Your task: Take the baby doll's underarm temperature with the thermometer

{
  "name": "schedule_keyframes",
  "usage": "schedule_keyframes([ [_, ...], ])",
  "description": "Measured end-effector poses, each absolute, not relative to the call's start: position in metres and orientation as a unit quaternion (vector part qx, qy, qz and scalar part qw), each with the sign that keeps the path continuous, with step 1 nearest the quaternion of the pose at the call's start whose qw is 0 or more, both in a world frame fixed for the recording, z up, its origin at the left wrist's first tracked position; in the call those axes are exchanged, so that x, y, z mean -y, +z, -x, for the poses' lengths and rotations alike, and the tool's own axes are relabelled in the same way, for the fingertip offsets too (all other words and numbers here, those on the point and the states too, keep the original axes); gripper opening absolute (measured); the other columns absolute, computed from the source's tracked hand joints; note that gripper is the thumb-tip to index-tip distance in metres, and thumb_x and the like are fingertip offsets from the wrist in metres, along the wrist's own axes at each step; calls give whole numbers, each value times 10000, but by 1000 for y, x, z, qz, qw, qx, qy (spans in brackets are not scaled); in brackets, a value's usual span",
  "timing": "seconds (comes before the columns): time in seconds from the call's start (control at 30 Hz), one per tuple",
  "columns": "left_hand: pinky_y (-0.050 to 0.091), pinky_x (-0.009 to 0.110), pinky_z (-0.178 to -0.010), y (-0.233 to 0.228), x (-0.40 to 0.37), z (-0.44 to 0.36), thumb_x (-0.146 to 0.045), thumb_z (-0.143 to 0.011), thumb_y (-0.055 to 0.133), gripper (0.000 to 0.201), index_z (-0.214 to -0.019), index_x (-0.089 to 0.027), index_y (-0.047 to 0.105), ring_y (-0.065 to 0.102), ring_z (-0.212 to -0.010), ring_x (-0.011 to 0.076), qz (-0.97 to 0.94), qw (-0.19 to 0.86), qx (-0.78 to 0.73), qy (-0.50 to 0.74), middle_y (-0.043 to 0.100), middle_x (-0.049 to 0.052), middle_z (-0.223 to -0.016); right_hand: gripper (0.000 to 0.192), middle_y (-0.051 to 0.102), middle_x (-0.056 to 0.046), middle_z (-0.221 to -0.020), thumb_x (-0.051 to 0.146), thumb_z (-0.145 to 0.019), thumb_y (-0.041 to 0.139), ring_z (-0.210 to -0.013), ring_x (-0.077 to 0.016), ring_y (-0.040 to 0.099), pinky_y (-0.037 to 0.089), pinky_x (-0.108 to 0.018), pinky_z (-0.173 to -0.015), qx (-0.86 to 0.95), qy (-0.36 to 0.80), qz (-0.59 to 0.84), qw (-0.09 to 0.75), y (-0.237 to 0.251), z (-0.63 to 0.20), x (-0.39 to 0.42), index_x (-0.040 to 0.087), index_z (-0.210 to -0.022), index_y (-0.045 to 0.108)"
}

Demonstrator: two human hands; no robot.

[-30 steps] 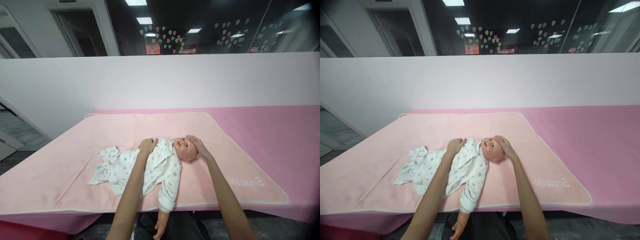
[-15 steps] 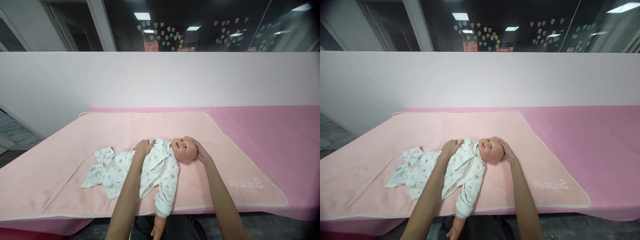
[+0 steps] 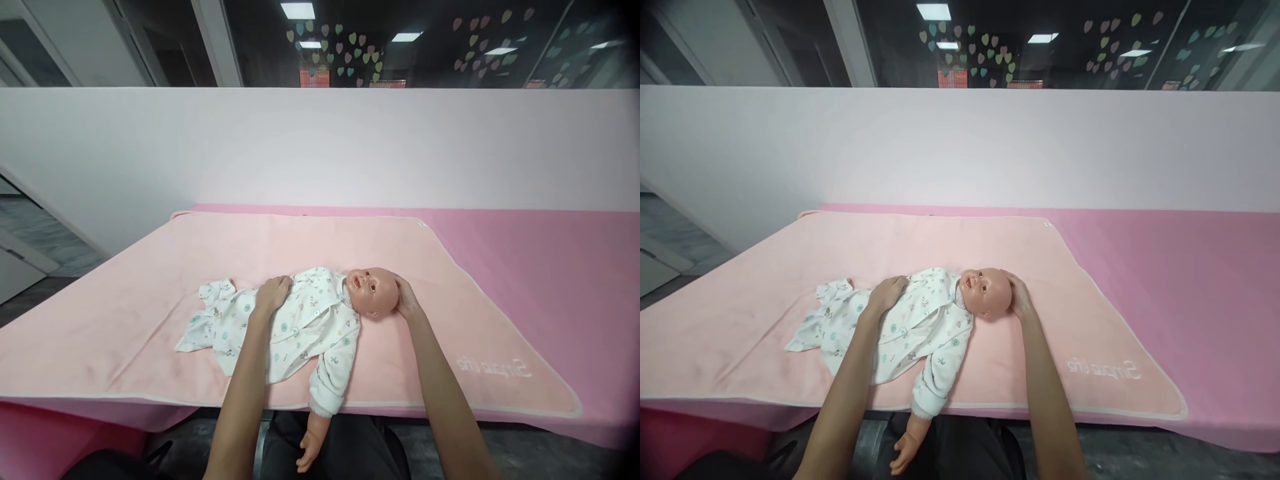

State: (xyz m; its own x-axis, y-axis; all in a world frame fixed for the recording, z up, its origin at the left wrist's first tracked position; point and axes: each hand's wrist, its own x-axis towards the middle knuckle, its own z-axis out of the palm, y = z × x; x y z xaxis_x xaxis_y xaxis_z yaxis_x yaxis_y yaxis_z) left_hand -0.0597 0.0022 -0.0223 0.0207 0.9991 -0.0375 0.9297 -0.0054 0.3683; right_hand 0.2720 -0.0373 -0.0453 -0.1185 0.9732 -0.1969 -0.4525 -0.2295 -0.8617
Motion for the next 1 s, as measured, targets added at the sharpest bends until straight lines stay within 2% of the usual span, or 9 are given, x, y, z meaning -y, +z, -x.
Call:
schedule_keyframes([
  [0.17, 410, 327, -855, -25, -2, 59, -291, -859, 234, 464, -1108, -248, 623, 543, -1087, 244, -701, 138, -689, 122, 608, 36, -1203, 334, 687, -47, -1059, 425, -779, 524, -1099, -297, 577, 463, -424, -956, 338, 673, 404, 519, -56, -276, 32, 210, -981, 681],
  [0.3, 414, 343, -847, -25, -1, 57, -299, -850, 253, 449, -1091, -251, 628, 544, -1084, 259, -705, 127, -688, 118, 619, 37, -1182, 341, 674, -76, -1088, 417, -779, 521, -1079, -303, 590, 465, -457, -946, 321, 682, 409, 514, -60, -277, 30, 191, -984, 673],
  [0.6, 399, 376, -865, -22, 1, 56, -338, -857, 266, 431, -1119, -250, 596, 536, -1078, 270, -719, 119, -676, 109, 618, 52, -1176, 268, 678, -78, -1078, 355, -748, 587, -1074, -287, 594, 480, -424, -936, 297, 708, 406, 496, -56, -276, 27, 188, -937, 676],
  [0.73, 396, 377, -864, -21, 1, 56, -354, -857, 271, 418, -1124, -265, 580, 537, -1074, 267, -721, 120, -674, 110, 624, 47, -1163, 325, 692, -85, -1034, 432, -739, 588, -1017, -300, 621, 507, -429, -887, 274, 674, 414, 547, -58, -278, 27, 183, -925, 680],
  [0.83, 400, 383, -844, -21, 1, 57, -363, -848, 292, 399, -1130, -283, 562, 543, -1055, 270, -720, 127, -672, 116, 633, 38, -1141, 318, 704, -44, -988, 455, -724, 601, -972, -274, 639, 516, -416, -859, 246, 615, 438, 607, -65, -285, 23, 230, -939, 668],
  [1.0, 414, 366, -796, -21, 0, 58, -396, -837, 337, 376, -1130, -313, 557, 550, -1037, 273, -715, 140, -674, 123, 644, 27, -1107, 322, 697, -24, -995, 459, -742, 559, -1041, -232, 605, 475, -360, -923, 264, 569, 429, 650, -74, -294, 16, 246, -958, 667],
])
